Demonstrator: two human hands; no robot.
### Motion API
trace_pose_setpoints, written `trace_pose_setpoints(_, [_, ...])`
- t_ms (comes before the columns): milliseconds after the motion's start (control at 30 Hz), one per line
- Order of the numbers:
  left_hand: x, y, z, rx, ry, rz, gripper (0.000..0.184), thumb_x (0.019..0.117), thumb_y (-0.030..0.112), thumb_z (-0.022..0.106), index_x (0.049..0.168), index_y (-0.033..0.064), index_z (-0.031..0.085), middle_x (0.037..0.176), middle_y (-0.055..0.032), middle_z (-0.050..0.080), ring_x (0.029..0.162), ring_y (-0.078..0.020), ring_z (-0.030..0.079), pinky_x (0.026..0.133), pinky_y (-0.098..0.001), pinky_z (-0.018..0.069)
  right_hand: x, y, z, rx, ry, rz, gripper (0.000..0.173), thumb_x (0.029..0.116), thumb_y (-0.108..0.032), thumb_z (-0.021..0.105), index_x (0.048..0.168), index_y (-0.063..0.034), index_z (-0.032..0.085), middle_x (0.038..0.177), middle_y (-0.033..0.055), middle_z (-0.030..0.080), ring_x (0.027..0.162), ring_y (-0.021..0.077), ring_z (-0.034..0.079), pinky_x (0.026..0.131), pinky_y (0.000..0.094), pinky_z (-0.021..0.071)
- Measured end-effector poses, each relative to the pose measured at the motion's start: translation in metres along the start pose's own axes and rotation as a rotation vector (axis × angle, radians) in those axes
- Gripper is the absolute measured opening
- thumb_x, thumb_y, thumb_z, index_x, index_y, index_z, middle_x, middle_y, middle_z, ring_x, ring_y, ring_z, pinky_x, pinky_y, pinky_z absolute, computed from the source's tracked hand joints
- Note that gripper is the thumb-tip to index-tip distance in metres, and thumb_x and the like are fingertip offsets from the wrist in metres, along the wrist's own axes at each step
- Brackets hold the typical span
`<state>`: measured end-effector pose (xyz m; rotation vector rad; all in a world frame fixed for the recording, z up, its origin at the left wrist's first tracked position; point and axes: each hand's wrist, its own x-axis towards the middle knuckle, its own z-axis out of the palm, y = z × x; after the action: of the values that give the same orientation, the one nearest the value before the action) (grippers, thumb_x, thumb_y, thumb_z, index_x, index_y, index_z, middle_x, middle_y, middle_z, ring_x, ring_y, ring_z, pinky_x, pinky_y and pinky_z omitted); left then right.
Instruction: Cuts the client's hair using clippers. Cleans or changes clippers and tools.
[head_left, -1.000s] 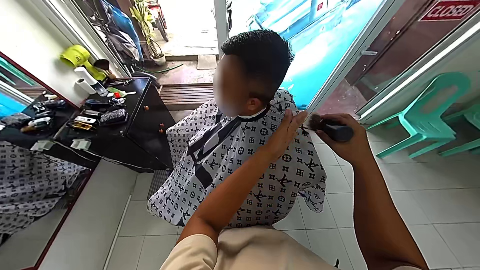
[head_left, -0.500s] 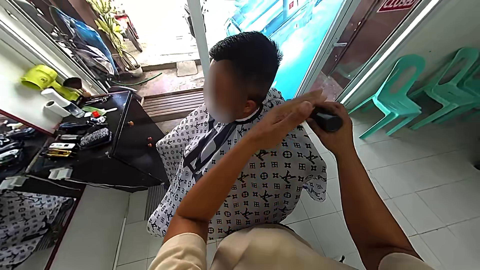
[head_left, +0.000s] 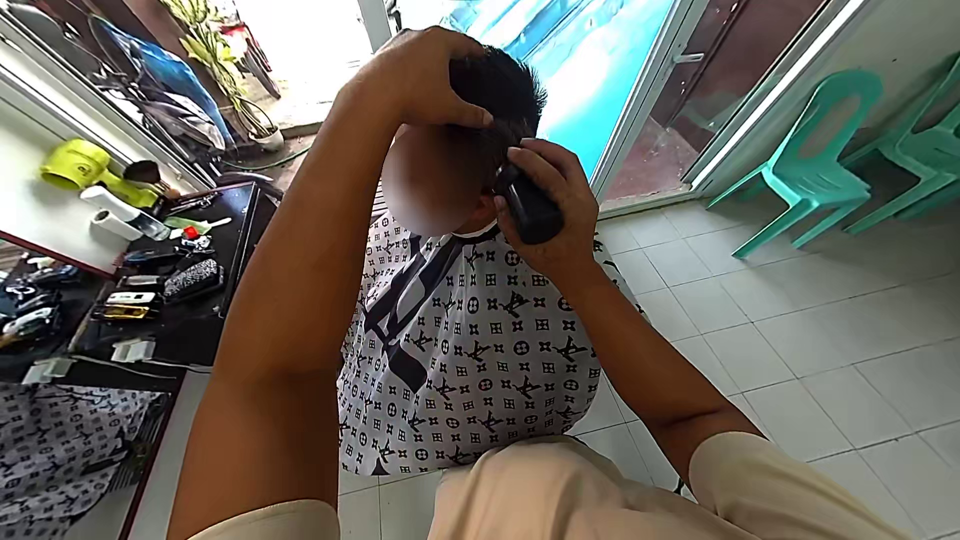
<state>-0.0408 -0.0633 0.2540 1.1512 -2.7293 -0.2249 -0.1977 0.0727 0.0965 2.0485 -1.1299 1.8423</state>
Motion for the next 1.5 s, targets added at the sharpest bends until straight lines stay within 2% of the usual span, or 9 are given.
trace_pose_setpoints(133, [0.005, -0.009, 0.002, -0.001, -0.006, -0.011, 0.070, 0.0874, 0.051, 0.076, 0.147, 0.0190, 0.057, 0.141, -0.0148, 0.061, 0.134, -0.0334, 0.055, 0.113, -0.0602, 0.0384, -0.009, 0.002, 0.018, -0.033, -0.049, 0.003, 0.045, 0.0890, -0.018, 0.077, 0.130, -0.0029, 0.068, 0.131, 0.0242, 0.061, 0.121, 0.0313, 0.062, 0.099, 0.0395, 0.0545])
trace_pose_setpoints(300, [0.002, -0.006, 0.000, 0.019, -0.019, -0.034, 0.067, 0.0892, 0.048, 0.076, 0.146, 0.0163, 0.058, 0.143, -0.0181, 0.059, 0.137, -0.0371, 0.051, 0.114, -0.0621, 0.0344, -0.036, 0.003, 0.038, -0.067, -0.163, -0.041, 0.043, 0.0890, -0.017, 0.075, 0.130, -0.0058, 0.069, 0.133, 0.0250, 0.062, 0.122, 0.0352, 0.062, 0.101, 0.0426, 0.0533])
trace_pose_setpoints(433, [0.004, -0.007, 0.000, 0.026, -0.015, -0.046, 0.067, 0.0894, 0.048, 0.076, 0.146, 0.0178, 0.058, 0.143, -0.0167, 0.059, 0.137, -0.0360, 0.051, 0.114, -0.0618, 0.0352, -0.051, 0.007, 0.045, -0.051, -0.259, -0.025, 0.045, 0.0887, -0.020, 0.076, 0.131, -0.0073, 0.069, 0.134, 0.0223, 0.063, 0.129, 0.0371, 0.058, 0.106, 0.0447, 0.0506])
trace_pose_setpoints(633, [0.005, -0.010, 0.003, 0.033, -0.016, -0.085, 0.066, 0.0900, 0.053, 0.073, 0.147, 0.0234, 0.057, 0.147, -0.0139, 0.057, 0.139, -0.0359, 0.049, 0.113, -0.0652, 0.0330, -0.013, -0.004, 0.029, 0.006, 0.037, -0.028, 0.042, 0.0884, -0.017, 0.078, 0.126, -0.0019, 0.070, 0.131, 0.0248, 0.063, 0.121, 0.0325, 0.062, 0.101, 0.0404, 0.0533])
trace_pose_setpoints(867, [0.004, -0.008, 0.001, 0.036, -0.011, -0.074, 0.066, 0.0892, 0.051, 0.075, 0.146, 0.0200, 0.058, 0.145, -0.0138, 0.058, 0.138, -0.0355, 0.050, 0.114, -0.0633, 0.0342, -0.055, 0.003, 0.064, -0.036, -0.227, -0.016, 0.043, 0.0883, -0.018, 0.076, 0.129, -0.0056, 0.070, 0.132, 0.0218, 0.063, 0.124, 0.0349, 0.060, 0.104, 0.0444, 0.0517])
trace_pose_setpoints(1067, [0.003, -0.007, 0.002, 0.034, -0.025, -0.082, 0.065, 0.0920, 0.050, 0.072, 0.147, 0.0192, 0.057, 0.147, -0.0131, 0.057, 0.140, -0.0356, 0.048, 0.114, -0.0648, 0.0316, -0.015, -0.014, 0.045, -0.043, -0.023, -0.014, 0.043, 0.0897, -0.019, 0.077, 0.129, -0.0025, 0.069, 0.132, 0.0251, 0.062, 0.123, 0.0335, 0.061, 0.102, 0.0404, 0.0531])
trace_pose_setpoints(1267, [0.004, -0.003, 0.000, 0.048, -0.025, -0.081, 0.066, 0.0902, 0.049, 0.075, 0.146, 0.0191, 0.058, 0.144, -0.0147, 0.059, 0.137, -0.0354, 0.051, 0.114, -0.0616, 0.0349, -0.044, -0.008, 0.077, -0.035, -0.270, -0.019, 0.045, 0.0882, -0.020, 0.077, 0.131, -0.0060, 0.069, 0.135, 0.0212, 0.063, 0.125, 0.0351, 0.060, 0.105, 0.0456, 0.0517])
trace_pose_setpoints(1433, [0.003, -0.004, -0.001, 0.051, -0.038, -0.096, 0.066, 0.0913, 0.050, 0.073, 0.148, 0.0207, 0.057, 0.147, -0.0135, 0.057, 0.140, -0.0345, 0.048, 0.115, -0.0616, 0.0326, -0.013, -0.018, 0.054, -0.016, 0.000, -0.031, 0.042, 0.0893, -0.019, 0.077, 0.128, -0.0034, 0.070, 0.132, 0.0246, 0.063, 0.122, 0.0342, 0.061, 0.102, 0.0423, 0.0524])
trace_pose_setpoints(1500, [0.003, -0.004, -0.001, 0.056, -0.040, -0.095, 0.066, 0.0914, 0.050, 0.073, 0.148, 0.0211, 0.056, 0.147, -0.0132, 0.057, 0.140, -0.0342, 0.049, 0.115, -0.0613, 0.0327, -0.021, -0.008, 0.063, -0.046, -0.059, -0.029, 0.045, 0.0875, -0.019, 0.077, 0.129, -0.0046, 0.069, 0.134, 0.0246, 0.062, 0.124, 0.0361, 0.060, 0.103, 0.0450, 0.0520])
